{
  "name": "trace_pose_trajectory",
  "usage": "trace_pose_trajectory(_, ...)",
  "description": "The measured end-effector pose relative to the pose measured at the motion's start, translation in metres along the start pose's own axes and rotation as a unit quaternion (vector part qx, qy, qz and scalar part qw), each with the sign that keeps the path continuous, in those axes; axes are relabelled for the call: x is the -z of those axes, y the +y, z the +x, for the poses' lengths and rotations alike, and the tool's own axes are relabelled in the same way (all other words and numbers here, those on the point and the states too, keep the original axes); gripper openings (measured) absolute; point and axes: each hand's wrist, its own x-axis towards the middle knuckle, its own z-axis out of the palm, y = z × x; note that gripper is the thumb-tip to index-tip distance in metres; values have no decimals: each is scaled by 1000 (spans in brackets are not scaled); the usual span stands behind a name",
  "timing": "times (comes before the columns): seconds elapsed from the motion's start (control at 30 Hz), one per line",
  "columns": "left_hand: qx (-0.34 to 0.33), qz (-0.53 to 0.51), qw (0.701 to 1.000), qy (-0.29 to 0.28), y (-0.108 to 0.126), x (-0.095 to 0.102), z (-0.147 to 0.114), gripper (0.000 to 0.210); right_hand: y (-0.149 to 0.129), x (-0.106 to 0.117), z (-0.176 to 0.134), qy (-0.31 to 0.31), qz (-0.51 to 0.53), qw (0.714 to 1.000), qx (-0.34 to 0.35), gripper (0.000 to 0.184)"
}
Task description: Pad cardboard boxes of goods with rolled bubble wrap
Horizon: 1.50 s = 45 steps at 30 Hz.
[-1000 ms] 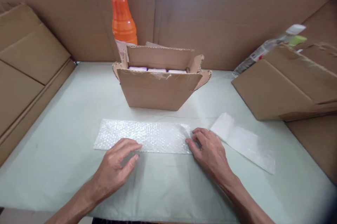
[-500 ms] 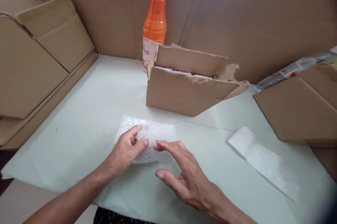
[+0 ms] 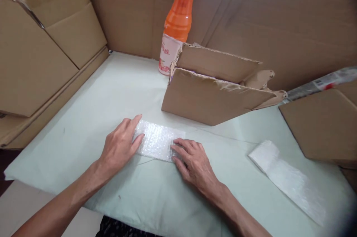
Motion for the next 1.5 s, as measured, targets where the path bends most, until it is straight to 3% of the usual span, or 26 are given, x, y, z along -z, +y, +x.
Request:
trace_pose_trajectory(0.07, -54, 4, 998, 16, 0, -2, -3, 37, 3, -2, -2, 1, 6, 1000, 1, 24)
trace_pose_trajectory(0.17, -102, 28, 994, -26, 0, -9, -3, 25, 6, -3, -5, 7, 16, 1000, -1, 24)
trace_pose_trajectory(0.3, -100, 34, 993, -44, -2, -18, 1, 21, 4, 1, -3, 30, 20, 999, 5, 22)
trace_pose_trajectory(0.43, -97, 40, 993, -55, -4, -17, 1, 20, -17, 6, 16, 66, 20, 998, 12, 20)
trace_pose_trajectory(0.53, -92, 50, 992, -66, -3, -15, 1, 20, -28, 1, 31, 7, 30, 998, 57, 23)
trace_pose_trajectory(0.63, -85, 57, 992, -79, 0, -15, 2, 22, -18, -4, 24, -48, 43, 995, 82, 25)
trace_pose_trajectory(0.7, -77, 57, 991, -88, 2, -14, 3, 24, -2, 0, 4, -17, 50, 997, 48, 22)
trace_pose_trajectory(0.83, -68, 4, 993, -101, -2, -1, -2, 27, 25, 23, -33, 71, 43, 990, -114, 22)
trace_pose_trajectory(0.97, 43, -33, 998, -36, -14, 18, -13, 33, 27, 33, -28, 18, 53, 972, -229, 34)
trace_pose_trajectory(1.07, 116, 16, 992, -53, -15, 20, -17, 41, 19, 20, -4, -10, 46, 970, -238, 41)
trace_pose_trajectory(1.17, 127, 50, 985, -104, -6, 11, -15, 44, 12, 7, 8, -12, 42, 976, -215, 47)
trace_pose_trajectory(1.33, 119, 2, 981, -151, 14, -1, -15, 53, 14, 12, -17, 8, 110, 966, -235, 55)
trace_pose_trajectory(1.4, 121, -13, 980, -159, 18, 0, -15, 47, 17, 18, -29, 9, 141, 954, -264, 57)
trace_pose_trajectory(1.5, 125, -7, 979, -163, 21, 0, -10, 22, 20, 20, -36, 2, 144, 948, -285, 54)
